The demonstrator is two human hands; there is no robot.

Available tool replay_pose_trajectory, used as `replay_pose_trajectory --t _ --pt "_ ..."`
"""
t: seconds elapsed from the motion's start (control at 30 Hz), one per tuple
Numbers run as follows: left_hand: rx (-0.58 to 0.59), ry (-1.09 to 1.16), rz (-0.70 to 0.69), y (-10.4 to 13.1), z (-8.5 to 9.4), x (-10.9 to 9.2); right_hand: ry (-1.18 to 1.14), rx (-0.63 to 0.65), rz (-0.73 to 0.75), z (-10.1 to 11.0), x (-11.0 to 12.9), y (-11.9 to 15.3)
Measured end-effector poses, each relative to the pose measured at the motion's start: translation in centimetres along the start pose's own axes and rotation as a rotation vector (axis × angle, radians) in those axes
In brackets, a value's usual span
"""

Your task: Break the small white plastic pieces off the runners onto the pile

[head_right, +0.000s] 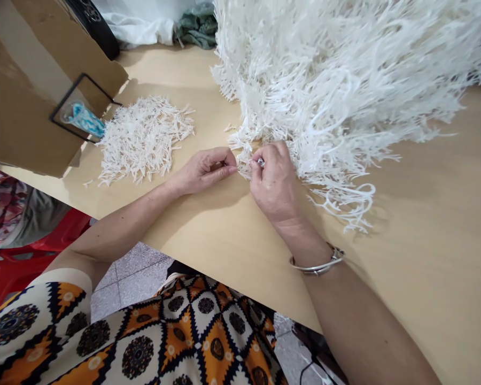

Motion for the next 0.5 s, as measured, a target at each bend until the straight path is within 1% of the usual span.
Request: replay_pose_trajectory --t 0.07,0.1,0.17,0.23,0.3,0.33,0.37,0.4,0.43,0.47,0.5 --pt "-0.078 0.02 0.002 0.2 1.0 0.0 -0.009 0.004 -0.01 0.1 -1.1 -0.2" --pt "-0.152 0.025 0.003 0.4 1.9 0.4 -0.017 0.008 -0.012 0.3 -1.7 -0.3" --pt "-0.356 -0.005 0.027 0.9 4.2 1.8 -0.036 0.017 -0.023 0.6 -2.7 -0.6" --pt "-0.58 -0.098 0.083 1.8 6.6 4.0 -0.06 0.014 -0.046 0.9 -3.2 -0.8" --pt "-0.785 -0.213 0.124 3.0 8.6 5.6 -0.086 -0.017 -0.071 1.3 -2.9 -0.7" --pt "-0.866 -0.281 0.119 3.5 9.2 5.9 -0.1 -0.038 -0.075 1.4 -2.4 -0.6" --pt "-0.92 -0.347 0.094 3.8 9.4 5.6 -0.114 -0.057 -0.073 1.5 -1.7 -0.5" --pt "-0.934 -0.405 0.052 3.9 9.3 5.0 -0.128 -0.07 -0.065 1.5 -0.9 -0.4" --pt "-0.902 -0.446 0.003 3.7 8.8 4.0 -0.14 -0.079 -0.052 1.5 -0.1 -0.2" --pt "-0.83 -0.47 -0.044 3.3 7.9 2.9 -0.148 -0.084 -0.037 1.5 0.7 -0.1" --pt "-0.719 -0.472 -0.072 2.6 6.7 1.9 -0.151 -0.087 -0.025 1.5 1.3 0.0"
Point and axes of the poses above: each hand's wrist, its own y-axis away from the middle knuckle, its own z-axis out of the back of the hand, x = y × z, the point moved 8 cm from there along -y, towards the middle knuckle, and after that the axes turned 3 degrees about x, right-handed, at the moved point
